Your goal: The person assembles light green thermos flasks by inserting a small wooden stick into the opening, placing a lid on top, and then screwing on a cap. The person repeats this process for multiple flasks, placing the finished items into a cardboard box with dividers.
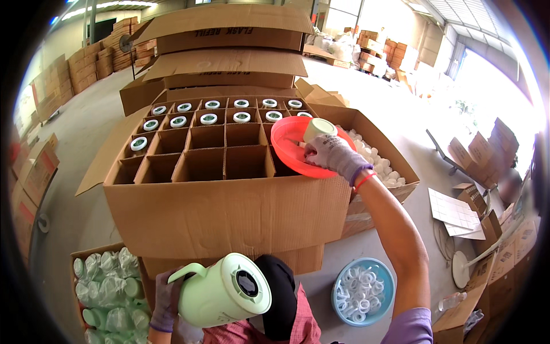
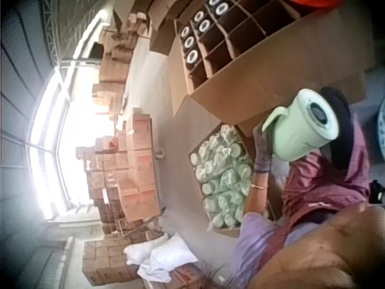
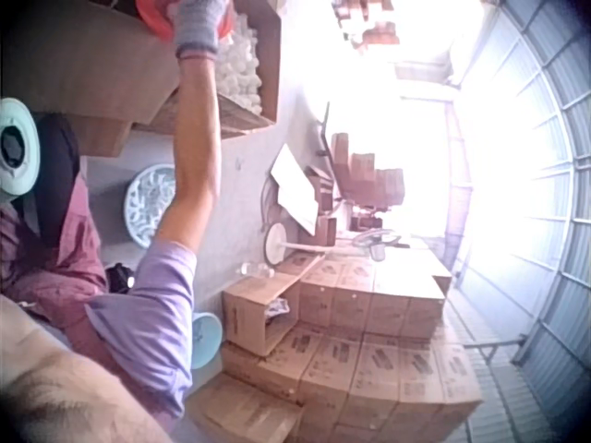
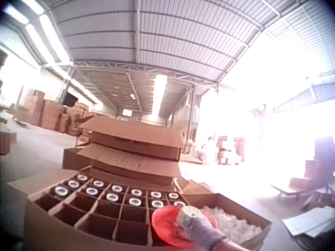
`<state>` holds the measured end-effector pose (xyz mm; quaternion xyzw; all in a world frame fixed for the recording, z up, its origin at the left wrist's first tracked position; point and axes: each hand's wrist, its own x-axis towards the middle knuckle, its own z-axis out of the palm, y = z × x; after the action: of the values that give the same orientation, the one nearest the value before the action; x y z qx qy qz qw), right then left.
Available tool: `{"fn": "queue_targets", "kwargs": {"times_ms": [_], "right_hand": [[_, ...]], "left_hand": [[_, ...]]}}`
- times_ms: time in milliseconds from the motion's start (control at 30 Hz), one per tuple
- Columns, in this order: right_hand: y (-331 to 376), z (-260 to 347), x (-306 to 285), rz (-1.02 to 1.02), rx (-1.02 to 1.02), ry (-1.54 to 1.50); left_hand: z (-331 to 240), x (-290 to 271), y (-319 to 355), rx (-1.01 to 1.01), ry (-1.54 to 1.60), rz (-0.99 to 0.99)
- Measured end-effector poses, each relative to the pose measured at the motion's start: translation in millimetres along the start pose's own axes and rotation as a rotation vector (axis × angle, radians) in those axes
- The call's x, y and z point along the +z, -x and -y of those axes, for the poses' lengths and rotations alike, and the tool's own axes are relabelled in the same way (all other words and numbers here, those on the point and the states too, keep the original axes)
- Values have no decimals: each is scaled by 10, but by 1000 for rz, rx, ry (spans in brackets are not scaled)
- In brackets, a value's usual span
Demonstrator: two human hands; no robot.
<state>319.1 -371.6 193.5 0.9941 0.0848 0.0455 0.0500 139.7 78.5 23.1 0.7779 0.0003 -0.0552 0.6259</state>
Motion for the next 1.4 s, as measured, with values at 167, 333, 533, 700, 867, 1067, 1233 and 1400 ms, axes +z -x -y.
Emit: {"fn": "queue_targets", "kwargs": {"times_ms": [167, 333, 533, 700, 867, 1067, 1233, 1400], "right_hand": [[-149, -236, 56, 383, -5, -512], [18, -257, 95, 236, -228, -567], [298, 118, -326, -492, 40, -1544], [1274, 999, -279, -156, -388, -958], [1609, 1565, 374, -234, -930, -655], [1584, 1561, 455, -371, -1112, -421], [1591, 1579, 438, -391, -1159, -466], [1668, 1583, 541, -334, -1105, -441]], "left_hand": [[139, 55, 2, 204, -84, -33], [-115, 115, -4, 323, -252, 11], [86, 32, -2, 160, 33, 4], [-97, 14, -43, 592, -466, 74], [-217, 76, -15, 10, 149, 93], [-390, 68, 22, 506, -375, 122], [-149, -14, -185, 807, -724, 175], [-243, 62, -206, 782, -617, 225]]}}
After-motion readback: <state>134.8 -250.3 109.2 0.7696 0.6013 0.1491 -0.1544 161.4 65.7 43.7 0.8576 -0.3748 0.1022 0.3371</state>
